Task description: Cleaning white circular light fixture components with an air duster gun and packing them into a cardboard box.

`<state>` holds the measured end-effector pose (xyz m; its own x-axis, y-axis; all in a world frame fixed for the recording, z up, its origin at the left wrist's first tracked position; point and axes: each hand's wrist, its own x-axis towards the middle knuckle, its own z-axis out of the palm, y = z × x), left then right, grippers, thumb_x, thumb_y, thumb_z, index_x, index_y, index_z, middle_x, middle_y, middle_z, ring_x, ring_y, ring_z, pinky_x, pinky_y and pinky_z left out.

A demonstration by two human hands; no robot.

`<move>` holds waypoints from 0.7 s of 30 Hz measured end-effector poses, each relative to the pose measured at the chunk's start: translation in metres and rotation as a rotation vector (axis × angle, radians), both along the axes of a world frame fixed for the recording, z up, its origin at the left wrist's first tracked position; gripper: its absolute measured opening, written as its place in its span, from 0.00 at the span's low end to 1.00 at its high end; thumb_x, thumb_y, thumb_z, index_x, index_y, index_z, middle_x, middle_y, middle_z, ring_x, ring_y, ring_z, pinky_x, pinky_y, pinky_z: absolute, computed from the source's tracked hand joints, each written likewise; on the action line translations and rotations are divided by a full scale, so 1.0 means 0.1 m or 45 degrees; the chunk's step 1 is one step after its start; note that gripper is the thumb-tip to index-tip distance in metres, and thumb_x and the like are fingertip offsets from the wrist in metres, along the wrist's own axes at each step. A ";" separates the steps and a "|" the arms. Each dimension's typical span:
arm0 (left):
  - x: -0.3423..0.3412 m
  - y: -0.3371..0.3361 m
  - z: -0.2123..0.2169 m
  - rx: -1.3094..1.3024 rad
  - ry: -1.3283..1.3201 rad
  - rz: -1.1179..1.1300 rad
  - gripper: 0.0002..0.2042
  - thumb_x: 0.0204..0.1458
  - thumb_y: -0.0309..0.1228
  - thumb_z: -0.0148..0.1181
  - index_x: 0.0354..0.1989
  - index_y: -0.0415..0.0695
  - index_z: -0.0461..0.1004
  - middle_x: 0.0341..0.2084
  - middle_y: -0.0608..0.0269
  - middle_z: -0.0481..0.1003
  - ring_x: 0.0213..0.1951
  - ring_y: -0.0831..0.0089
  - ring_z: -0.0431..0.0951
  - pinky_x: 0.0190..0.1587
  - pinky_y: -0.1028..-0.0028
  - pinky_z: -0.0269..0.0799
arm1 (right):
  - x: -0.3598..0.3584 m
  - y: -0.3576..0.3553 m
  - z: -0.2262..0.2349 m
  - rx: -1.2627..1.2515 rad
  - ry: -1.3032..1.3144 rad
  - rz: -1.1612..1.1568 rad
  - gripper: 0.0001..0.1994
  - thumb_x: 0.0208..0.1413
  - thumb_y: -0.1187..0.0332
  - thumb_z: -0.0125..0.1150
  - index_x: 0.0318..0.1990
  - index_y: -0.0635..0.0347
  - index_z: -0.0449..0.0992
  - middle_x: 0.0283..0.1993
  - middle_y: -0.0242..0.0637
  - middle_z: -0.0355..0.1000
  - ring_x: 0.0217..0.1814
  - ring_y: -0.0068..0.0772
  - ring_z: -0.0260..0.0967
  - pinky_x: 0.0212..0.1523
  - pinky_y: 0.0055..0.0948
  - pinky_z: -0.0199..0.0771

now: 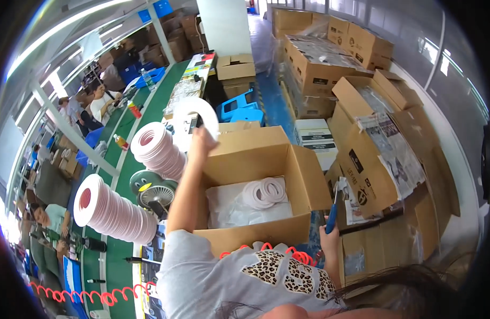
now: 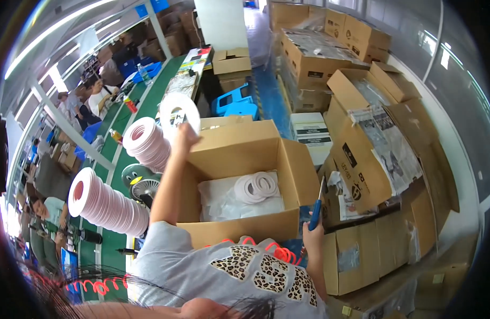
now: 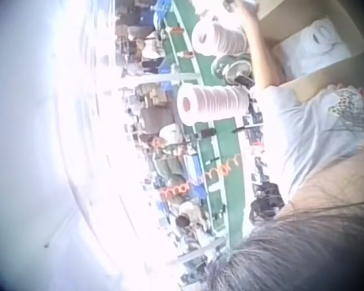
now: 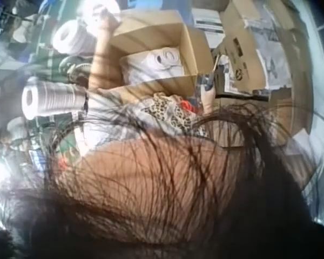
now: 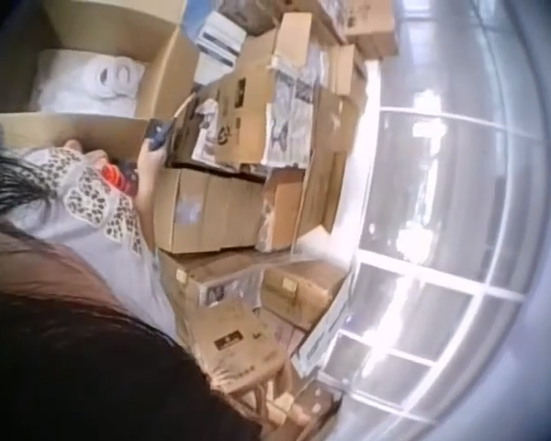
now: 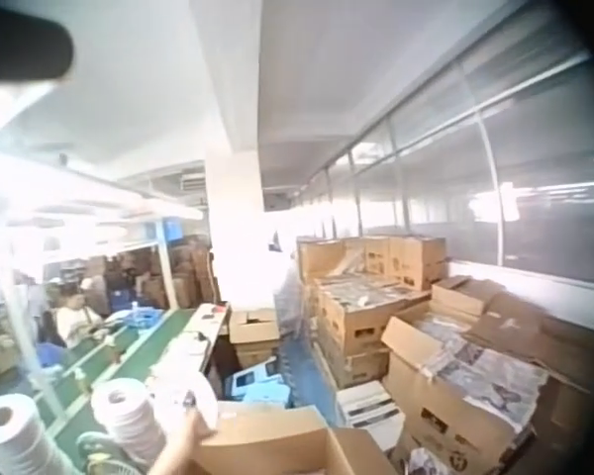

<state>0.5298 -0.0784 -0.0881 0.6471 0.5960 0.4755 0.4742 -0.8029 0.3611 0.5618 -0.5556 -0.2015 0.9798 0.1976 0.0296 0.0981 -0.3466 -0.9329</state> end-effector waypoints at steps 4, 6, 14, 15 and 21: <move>-0.78 1.09 0.36 0.319 0.162 0.290 0.32 0.27 0.35 0.72 0.43 0.35 0.63 0.37 0.46 0.70 0.40 0.54 0.71 0.42 0.65 0.69 | 0.10 0.14 -0.14 0.060 -0.005 0.103 0.16 0.46 0.78 0.54 0.45 0.62 0.67 0.31 0.29 0.63 0.28 0.18 0.59 0.31 0.20 0.63; -0.93 1.31 0.48 0.405 0.322 0.391 0.29 0.27 0.37 0.71 0.39 0.36 0.66 0.35 0.47 0.71 0.38 0.53 0.72 0.40 0.64 0.69 | 0.14 0.17 -0.15 0.056 -0.061 0.116 0.16 0.46 0.78 0.54 0.45 0.61 0.67 0.30 0.29 0.62 0.28 0.17 0.59 0.31 0.20 0.63; -1.40 2.31 0.01 0.448 0.473 0.348 0.30 0.27 0.45 0.71 0.38 0.39 0.71 0.42 0.47 0.70 0.44 0.55 0.71 0.46 0.66 0.68 | 0.18 0.33 -0.07 -0.047 -0.025 0.142 0.16 0.45 0.78 0.53 0.44 0.60 0.68 0.29 0.30 0.65 0.27 0.20 0.60 0.32 0.22 0.64; -1.50 2.42 -0.02 0.450 0.485 0.362 0.30 0.27 0.45 0.71 0.38 0.39 0.71 0.42 0.47 0.70 0.44 0.55 0.71 0.46 0.66 0.68 | 0.19 0.36 -0.11 -0.043 -0.016 0.158 0.16 0.45 0.78 0.53 0.44 0.60 0.68 0.29 0.30 0.65 0.27 0.20 0.60 0.32 0.22 0.64; -1.03 2.08 -0.27 0.690 0.340 0.590 0.38 0.38 0.51 0.61 0.54 0.37 0.59 0.47 0.48 0.67 0.53 0.56 0.64 0.56 0.58 0.56 | 0.25 0.47 -0.14 -0.108 0.075 0.079 0.17 0.45 0.79 0.54 0.45 0.60 0.68 0.29 0.29 0.64 0.29 0.19 0.60 0.33 0.21 0.64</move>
<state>0.4271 0.1300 -0.1152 0.5218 0.5626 0.6413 0.8219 -0.5329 -0.2012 0.5869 -0.5090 -0.2160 0.9652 0.2573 -0.0470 0.0678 -0.4196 -0.9052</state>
